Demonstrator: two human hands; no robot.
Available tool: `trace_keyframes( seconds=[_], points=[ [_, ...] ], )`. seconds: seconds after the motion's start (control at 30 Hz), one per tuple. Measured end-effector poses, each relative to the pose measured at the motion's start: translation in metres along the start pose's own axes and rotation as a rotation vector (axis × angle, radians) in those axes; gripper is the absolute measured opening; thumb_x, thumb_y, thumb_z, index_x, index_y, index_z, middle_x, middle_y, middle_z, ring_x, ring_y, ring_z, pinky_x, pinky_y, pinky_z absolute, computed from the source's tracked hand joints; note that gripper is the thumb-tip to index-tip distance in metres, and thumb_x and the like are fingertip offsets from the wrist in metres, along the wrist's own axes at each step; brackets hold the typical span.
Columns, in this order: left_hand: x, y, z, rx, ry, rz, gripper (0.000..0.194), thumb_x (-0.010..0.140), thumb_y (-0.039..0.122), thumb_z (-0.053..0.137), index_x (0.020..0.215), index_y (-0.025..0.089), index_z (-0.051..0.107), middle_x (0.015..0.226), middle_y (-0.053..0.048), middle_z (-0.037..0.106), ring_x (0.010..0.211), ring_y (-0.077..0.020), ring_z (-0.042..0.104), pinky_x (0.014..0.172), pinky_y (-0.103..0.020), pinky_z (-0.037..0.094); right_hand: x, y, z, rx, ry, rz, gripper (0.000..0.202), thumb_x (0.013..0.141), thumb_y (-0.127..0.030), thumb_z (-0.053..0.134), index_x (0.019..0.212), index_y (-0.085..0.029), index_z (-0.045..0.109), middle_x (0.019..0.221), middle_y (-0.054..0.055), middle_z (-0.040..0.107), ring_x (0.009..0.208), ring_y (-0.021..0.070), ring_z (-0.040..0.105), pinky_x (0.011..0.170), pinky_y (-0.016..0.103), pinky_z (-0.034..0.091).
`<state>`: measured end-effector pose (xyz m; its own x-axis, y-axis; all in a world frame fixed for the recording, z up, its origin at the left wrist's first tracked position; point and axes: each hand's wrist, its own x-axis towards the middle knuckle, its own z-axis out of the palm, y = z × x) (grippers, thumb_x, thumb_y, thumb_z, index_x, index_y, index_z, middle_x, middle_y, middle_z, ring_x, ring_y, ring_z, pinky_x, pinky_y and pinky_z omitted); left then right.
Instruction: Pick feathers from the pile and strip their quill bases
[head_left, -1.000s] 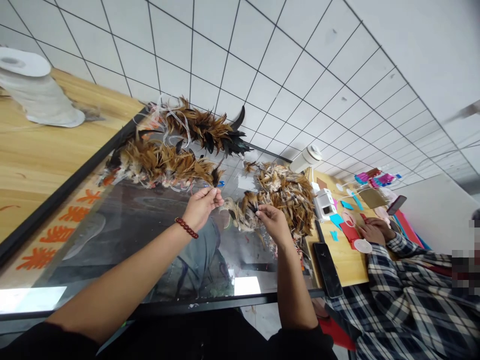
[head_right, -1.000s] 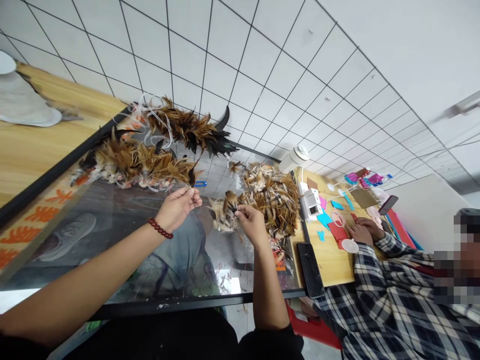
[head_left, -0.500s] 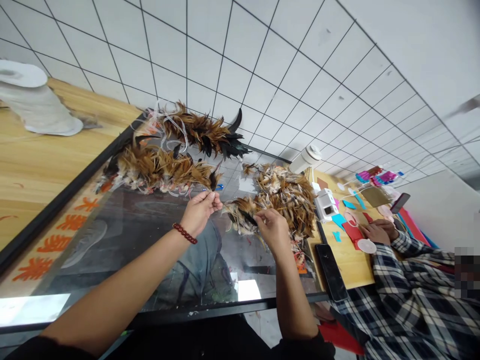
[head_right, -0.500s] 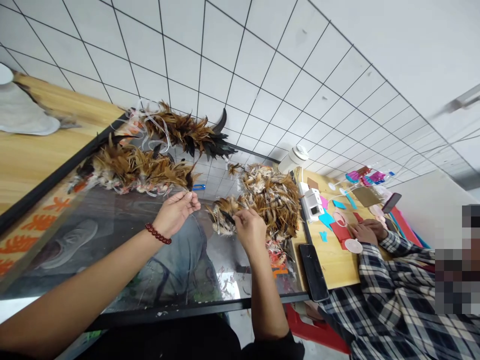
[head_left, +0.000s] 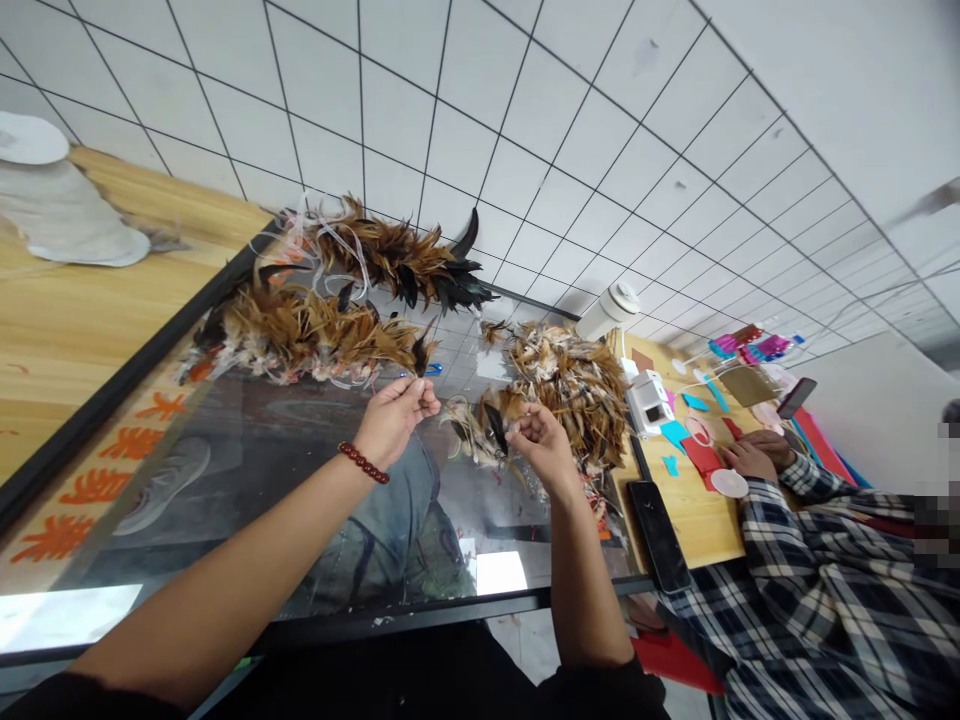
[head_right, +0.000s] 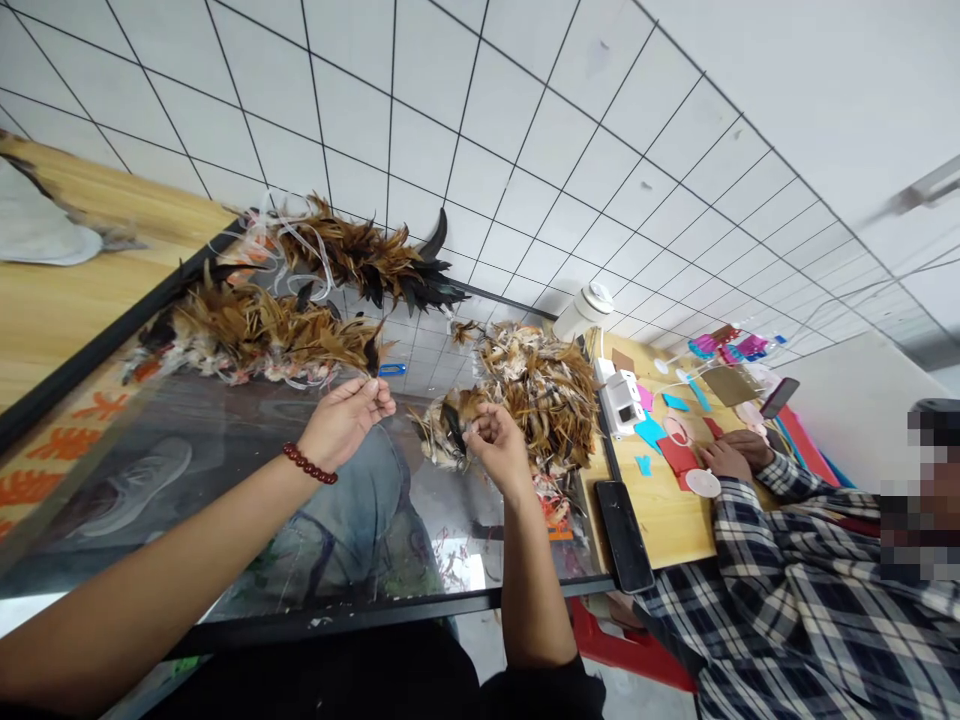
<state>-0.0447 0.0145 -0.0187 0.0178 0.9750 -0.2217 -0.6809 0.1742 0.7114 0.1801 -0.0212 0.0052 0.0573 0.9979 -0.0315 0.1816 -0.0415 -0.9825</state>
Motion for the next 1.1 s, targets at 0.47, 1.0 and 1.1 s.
trace_keyframes(
  seconds=[0.47, 1.0, 1.1],
  points=[
    [0.001, 0.0, -0.001, 0.014, -0.01, -0.007, 0.027, 0.065, 0.032, 0.079, 0.071, 0.014, 0.06, 0.066, 0.0, 0.06, 0.065, -0.011, 0.059, 0.07, -0.028, 0.049, -0.008, -0.021, -0.001, -1.036, 0.004, -0.255, 0.017, 0.084, -0.024, 0.055, 0.088, -0.022, 0.072, 0.09, 0.006, 0.068, 0.081, 0.0167, 0.062, 0.074, 0.026, 0.044],
    [-0.029, 0.004, 0.025, -0.012, -0.01, -0.118, 0.024, 0.069, 0.031, 0.077, 0.077, 0.011, 0.066, 0.074, -0.008, 0.069, 0.074, -0.0182, 0.068, 0.079, -0.036, 0.053, -0.015, -0.026, 0.018, -0.066, 0.149, -0.101, 0.019, 0.077, -0.038, 0.065, 0.078, -0.019, 0.064, 0.071, 0.0, 0.063, 0.065, 0.0124, 0.054, 0.064, 0.025, 0.044],
    [-0.043, -0.001, 0.033, -0.038, -0.065, -0.204, 0.022, 0.069, 0.029, 0.078, 0.077, 0.011, 0.068, 0.083, -0.01, 0.071, 0.084, -0.0193, 0.068, 0.087, -0.038, 0.051, -0.016, -0.025, 0.048, 0.185, 0.054, -0.037, 0.02, 0.073, -0.037, 0.07, 0.077, -0.019, 0.065, 0.073, 0.0, 0.066, 0.067, 0.0118, 0.057, 0.069, 0.026, 0.047]
  ],
)
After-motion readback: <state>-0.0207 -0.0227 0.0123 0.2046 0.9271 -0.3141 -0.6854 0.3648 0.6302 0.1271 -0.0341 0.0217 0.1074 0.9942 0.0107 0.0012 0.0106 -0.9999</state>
